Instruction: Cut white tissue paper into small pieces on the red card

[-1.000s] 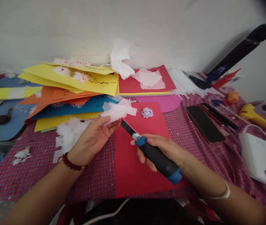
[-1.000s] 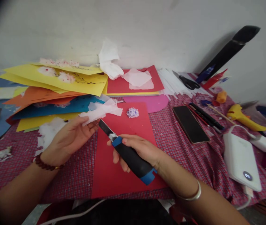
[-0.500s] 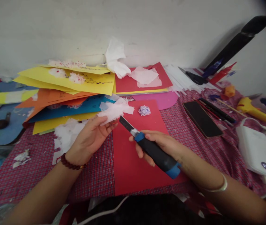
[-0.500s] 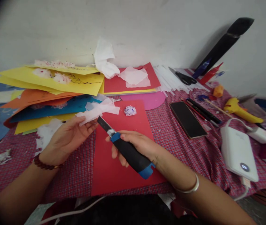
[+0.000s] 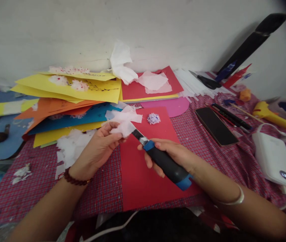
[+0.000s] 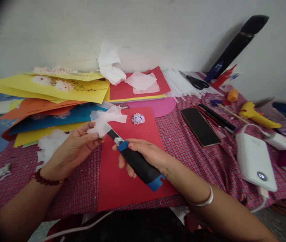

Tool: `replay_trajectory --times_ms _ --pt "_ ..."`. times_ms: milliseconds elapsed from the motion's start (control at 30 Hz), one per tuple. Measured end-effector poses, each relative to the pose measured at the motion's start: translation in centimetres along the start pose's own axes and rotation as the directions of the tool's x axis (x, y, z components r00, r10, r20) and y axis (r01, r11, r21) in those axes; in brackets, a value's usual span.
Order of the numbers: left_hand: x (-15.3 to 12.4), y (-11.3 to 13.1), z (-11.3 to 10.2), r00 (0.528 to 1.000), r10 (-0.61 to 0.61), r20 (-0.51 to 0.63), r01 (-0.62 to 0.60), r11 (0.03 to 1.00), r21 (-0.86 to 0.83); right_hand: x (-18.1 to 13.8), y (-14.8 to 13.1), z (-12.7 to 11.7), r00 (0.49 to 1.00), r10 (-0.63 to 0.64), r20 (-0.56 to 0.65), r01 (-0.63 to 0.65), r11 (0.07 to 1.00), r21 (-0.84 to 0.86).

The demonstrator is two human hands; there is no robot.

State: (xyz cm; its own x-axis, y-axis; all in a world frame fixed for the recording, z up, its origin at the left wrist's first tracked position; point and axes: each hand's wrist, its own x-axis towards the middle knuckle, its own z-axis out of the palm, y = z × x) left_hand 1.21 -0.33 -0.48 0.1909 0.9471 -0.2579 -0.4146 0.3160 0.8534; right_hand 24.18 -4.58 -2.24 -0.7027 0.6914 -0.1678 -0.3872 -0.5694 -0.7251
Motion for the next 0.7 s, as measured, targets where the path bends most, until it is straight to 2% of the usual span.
replay_trajectory --times_ms 133,400,467,533,600,700 --pt "0.0 -0.4 -0.1 0.998 -0.065 0.023 0.063 0.995 0.075 -0.2 -0.1 0.2 1.000 0.029 -0.003 -0.030 0.999 -0.026" --pt "-0.2 -0.3 -0.8 0.968 -0.220 0.118 0.185 0.950 0.251 -0.1 -0.2 -0.1 0.999 -0.038 -0.036 0.034 0.995 -0.095" --pt "-0.2 -0.1 -1.0 0.971 -0.190 0.147 0.134 0.937 0.323 -0.2 -0.3 0.0 0.998 -0.034 -0.045 0.029 0.994 -0.103" --pt "-0.1 0.1 -1.1 0.977 -0.104 0.184 0.025 0.923 0.385 -0.3 -0.4 0.1 0.998 -0.030 -0.052 0.024 0.993 -0.111" --pt "-0.1 0.2 -1.1 0.981 -0.047 0.186 -0.033 0.915 0.401 -0.4 -0.5 0.3 0.998 -0.028 -0.056 0.021 0.992 -0.123" --pt "-0.1 -0.1 -0.9 0.988 -0.082 0.133 0.034 0.945 0.325 -0.4 -0.5 0.4 0.998 -0.033 -0.057 0.024 0.989 -0.147"
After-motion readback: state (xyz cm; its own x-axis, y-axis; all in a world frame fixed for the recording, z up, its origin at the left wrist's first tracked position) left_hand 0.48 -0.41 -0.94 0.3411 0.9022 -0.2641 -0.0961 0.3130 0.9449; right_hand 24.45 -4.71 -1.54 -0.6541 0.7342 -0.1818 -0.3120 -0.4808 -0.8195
